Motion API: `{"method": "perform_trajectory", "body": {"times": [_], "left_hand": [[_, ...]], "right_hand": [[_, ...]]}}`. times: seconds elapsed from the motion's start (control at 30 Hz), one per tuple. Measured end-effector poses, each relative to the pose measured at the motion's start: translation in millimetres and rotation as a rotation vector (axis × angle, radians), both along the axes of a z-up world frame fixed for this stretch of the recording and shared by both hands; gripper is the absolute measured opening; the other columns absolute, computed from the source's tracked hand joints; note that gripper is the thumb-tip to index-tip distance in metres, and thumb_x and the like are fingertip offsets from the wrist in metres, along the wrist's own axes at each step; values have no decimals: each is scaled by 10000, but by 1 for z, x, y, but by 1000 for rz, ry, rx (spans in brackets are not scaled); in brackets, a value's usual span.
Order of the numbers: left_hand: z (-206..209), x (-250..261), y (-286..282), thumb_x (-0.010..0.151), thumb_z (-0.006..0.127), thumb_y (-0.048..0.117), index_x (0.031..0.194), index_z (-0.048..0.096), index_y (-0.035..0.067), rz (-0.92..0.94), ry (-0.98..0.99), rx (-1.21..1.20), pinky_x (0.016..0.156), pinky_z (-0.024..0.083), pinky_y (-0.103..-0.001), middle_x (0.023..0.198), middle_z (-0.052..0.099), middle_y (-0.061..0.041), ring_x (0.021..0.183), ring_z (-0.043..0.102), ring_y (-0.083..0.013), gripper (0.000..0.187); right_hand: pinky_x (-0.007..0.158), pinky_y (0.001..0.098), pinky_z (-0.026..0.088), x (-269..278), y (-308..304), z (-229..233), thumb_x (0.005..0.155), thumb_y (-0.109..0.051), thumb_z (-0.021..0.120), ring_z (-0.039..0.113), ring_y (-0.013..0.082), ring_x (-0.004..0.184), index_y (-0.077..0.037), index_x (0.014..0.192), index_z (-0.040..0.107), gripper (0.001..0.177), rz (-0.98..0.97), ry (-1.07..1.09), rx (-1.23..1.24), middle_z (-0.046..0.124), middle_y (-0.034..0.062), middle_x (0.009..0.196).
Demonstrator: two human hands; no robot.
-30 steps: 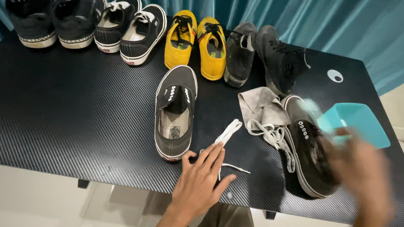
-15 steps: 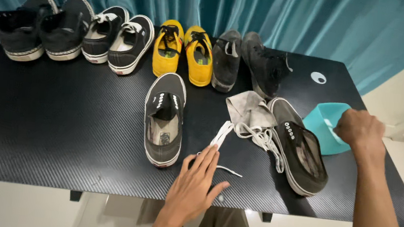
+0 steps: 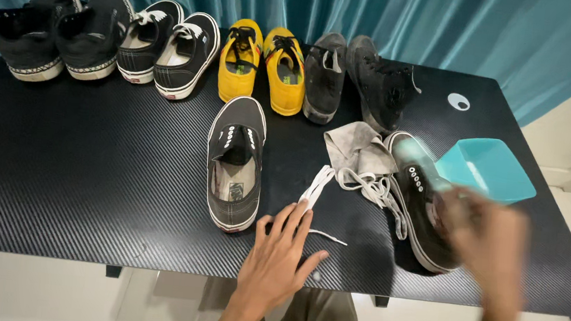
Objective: The person cleans a pair of white shoelaces by scrubbing them with a toothbrush and a cleaning solution from a small container.
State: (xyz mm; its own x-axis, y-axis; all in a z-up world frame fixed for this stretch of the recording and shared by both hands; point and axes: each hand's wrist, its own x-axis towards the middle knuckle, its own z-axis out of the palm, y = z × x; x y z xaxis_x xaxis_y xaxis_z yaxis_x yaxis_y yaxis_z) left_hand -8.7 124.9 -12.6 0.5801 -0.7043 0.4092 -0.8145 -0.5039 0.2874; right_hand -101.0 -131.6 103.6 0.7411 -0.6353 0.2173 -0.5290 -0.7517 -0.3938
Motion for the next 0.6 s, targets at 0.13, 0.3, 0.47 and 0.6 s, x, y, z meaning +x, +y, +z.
{"method": "perform_trajectory", "body": {"times": [0.13,0.3,0.47,0.6], "left_hand": [[2,0,1,1006,452,496,1386,500,-29,10,-24,-6,946,345,-513,1518,432,-167,1333,420,-297,650],[1,0,1,1008,448,488,1335,540,-33,5,-69,-56,928,351,-496,1452,506,-173,1301,473,-288,622],[2,-2,3,1013,441,486,1348,535,-32,3,-54,-64,937,350,-521,1473,491,-165,1303,473,-286,624],[0,0,2,1010,466,466,1338,539,-58,9,-58,-111,940,342,-526,1476,503,-171,1306,491,-289,623]], "right_hand": [[630,307,499,18,34,-59,901,-429,612,725,144,645,-235,1042,779,292,217,23,90,788,-21,769],[613,269,443,34,58,-62,913,-331,629,592,106,533,-197,936,755,186,313,159,249,751,-37,691],[607,361,449,50,28,-87,919,-331,626,635,240,587,-189,985,754,202,298,68,47,745,58,744],[719,259,487,52,41,-75,898,-278,640,701,75,735,-163,905,736,150,473,76,188,790,-84,880]]}}
